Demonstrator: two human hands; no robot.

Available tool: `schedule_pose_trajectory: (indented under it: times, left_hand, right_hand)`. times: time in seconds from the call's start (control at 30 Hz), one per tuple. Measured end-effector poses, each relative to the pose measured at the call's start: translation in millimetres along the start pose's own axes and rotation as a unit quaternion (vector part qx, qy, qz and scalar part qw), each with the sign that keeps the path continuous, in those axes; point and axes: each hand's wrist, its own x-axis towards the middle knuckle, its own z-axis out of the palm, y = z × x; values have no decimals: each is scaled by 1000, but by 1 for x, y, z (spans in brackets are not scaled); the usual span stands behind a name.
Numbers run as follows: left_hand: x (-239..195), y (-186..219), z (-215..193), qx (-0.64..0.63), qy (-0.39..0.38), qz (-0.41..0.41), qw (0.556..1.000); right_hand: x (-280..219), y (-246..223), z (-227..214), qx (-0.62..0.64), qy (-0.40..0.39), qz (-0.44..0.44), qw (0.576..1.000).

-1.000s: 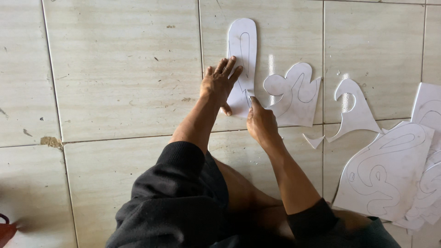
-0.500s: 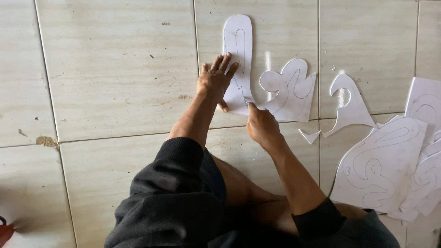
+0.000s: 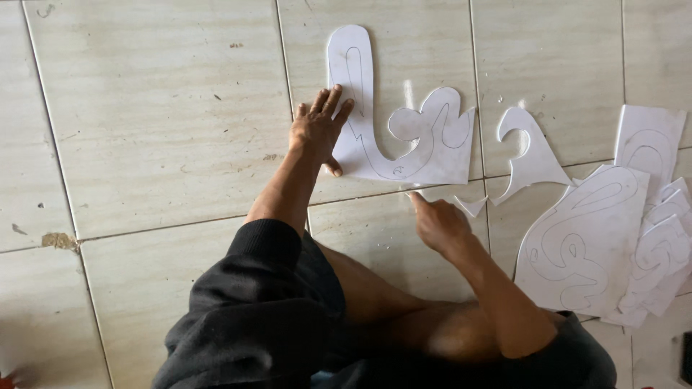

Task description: The person sits on a tiled floor and uses a utility knife to cut along the outlines of pre-drawn shapes on white foam sheets. They carefully maneuver the knife around curves and corners, separating the cut shapes from the surrounding material.

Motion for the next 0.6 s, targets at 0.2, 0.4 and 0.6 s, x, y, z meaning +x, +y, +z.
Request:
schedule_pose_trajectory:
  times: [0.2,0.4,0.6]
  left_hand:
    - [-22,0,-1,-31,73,10,997]
    - [-4,2,55,-314,79,-73,943]
    - [-2,11,47,-556,128,-255,781]
  right_hand:
    - [8,-31,-55,270,93,30,958]
    - [37,-49,-21,286,62,49,955]
    - [56,-33,-1,329,60,18,942]
